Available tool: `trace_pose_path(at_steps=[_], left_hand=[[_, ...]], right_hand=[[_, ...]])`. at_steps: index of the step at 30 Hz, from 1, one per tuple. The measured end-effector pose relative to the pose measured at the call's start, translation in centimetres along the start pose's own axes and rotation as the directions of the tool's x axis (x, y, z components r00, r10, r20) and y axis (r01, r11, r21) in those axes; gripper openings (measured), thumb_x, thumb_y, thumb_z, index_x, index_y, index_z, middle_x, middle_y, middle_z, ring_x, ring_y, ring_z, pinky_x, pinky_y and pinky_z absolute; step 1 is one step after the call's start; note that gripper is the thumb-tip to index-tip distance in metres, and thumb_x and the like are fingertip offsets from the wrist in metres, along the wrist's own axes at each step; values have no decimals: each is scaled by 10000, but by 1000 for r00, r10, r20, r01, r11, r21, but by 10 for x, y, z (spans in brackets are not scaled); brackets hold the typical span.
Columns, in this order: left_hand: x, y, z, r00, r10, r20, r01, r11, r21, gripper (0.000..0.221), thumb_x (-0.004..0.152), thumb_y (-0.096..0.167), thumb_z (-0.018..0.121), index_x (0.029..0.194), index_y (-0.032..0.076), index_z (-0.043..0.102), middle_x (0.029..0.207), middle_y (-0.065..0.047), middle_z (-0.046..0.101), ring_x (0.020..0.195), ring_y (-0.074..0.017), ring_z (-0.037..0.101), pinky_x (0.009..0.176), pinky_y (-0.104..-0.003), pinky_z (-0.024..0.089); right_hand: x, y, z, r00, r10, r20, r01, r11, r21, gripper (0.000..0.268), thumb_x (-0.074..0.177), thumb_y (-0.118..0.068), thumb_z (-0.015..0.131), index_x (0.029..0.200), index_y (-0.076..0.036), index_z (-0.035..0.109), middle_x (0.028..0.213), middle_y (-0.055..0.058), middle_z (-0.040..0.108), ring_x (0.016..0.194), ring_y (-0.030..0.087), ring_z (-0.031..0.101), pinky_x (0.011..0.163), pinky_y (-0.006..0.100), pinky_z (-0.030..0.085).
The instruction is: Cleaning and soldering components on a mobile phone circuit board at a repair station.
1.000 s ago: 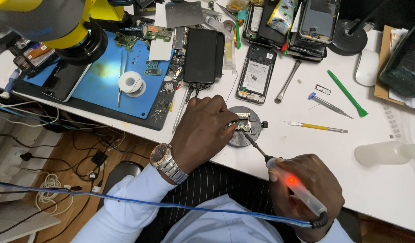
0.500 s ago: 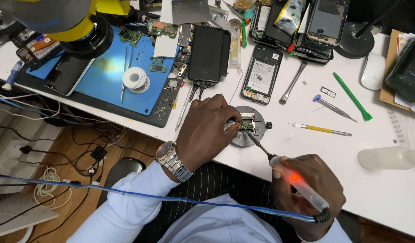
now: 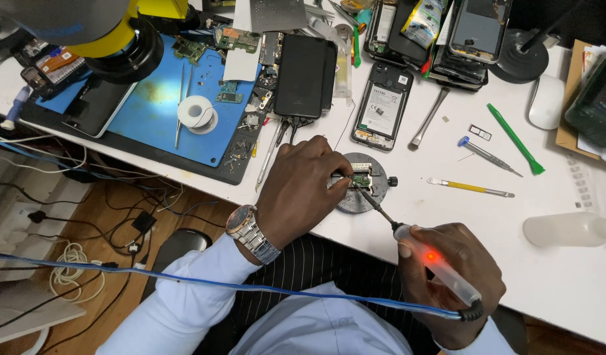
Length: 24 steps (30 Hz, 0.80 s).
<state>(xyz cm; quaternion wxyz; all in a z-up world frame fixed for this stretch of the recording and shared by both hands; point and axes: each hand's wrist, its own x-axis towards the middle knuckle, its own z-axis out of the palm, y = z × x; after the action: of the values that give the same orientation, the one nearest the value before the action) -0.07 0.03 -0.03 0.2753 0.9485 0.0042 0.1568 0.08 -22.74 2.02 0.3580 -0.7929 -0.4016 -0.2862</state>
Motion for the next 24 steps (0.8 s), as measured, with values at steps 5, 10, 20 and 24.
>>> trace_pose_path(at_steps=[5, 10, 20, 24], left_hand=[[0, -1, 1, 1000, -1, -4, 1, 1000, -12, 109, 858, 236, 711, 947, 193, 756, 864, -14, 583, 842, -240, 628, 796, -435, 409], [0, -1, 0, 1000, 6, -2, -6, 1000, -5, 101, 862, 231, 703, 940, 192, 755, 871, -13, 581, 846, -236, 628, 794, -435, 405], [1, 1, -1, 1000, -6, 15, 6, 1000, 3, 114, 866, 237, 687, 941, 186, 756, 861, -24, 579, 831, -247, 623, 781, -435, 401], [1, 1, -1, 1000, -3, 15, 2, 1000, 18, 109, 874, 250, 708, 941, 176, 751, 862, -24, 573, 833, -251, 619, 785, -437, 402]], right_hand=[[-2, -1, -2, 999, 36, 22, -36, 999, -4, 166, 948, -89, 719, 1031, 14, 619, 891, 140, 718, 693, 264, 654, 611, 345, 524], [0, -2, -2, 999, 32, 24, -32, 999, 10, 156, 954, -84, 692, 1012, 48, 632, 867, 151, 698, 667, 279, 637, 598, 370, 520], [-2, -1, -2, 999, 36, 17, -37, 999, 21, 153, 948, -79, 702, 1024, 31, 626, 885, 148, 695, 681, 288, 635, 622, 371, 526], [-3, -1, -2, 999, 49, 11, -49, 999, -14, 123, 955, -78, 713, 1015, -4, 635, 884, 115, 710, 685, 257, 639, 607, 349, 512]])
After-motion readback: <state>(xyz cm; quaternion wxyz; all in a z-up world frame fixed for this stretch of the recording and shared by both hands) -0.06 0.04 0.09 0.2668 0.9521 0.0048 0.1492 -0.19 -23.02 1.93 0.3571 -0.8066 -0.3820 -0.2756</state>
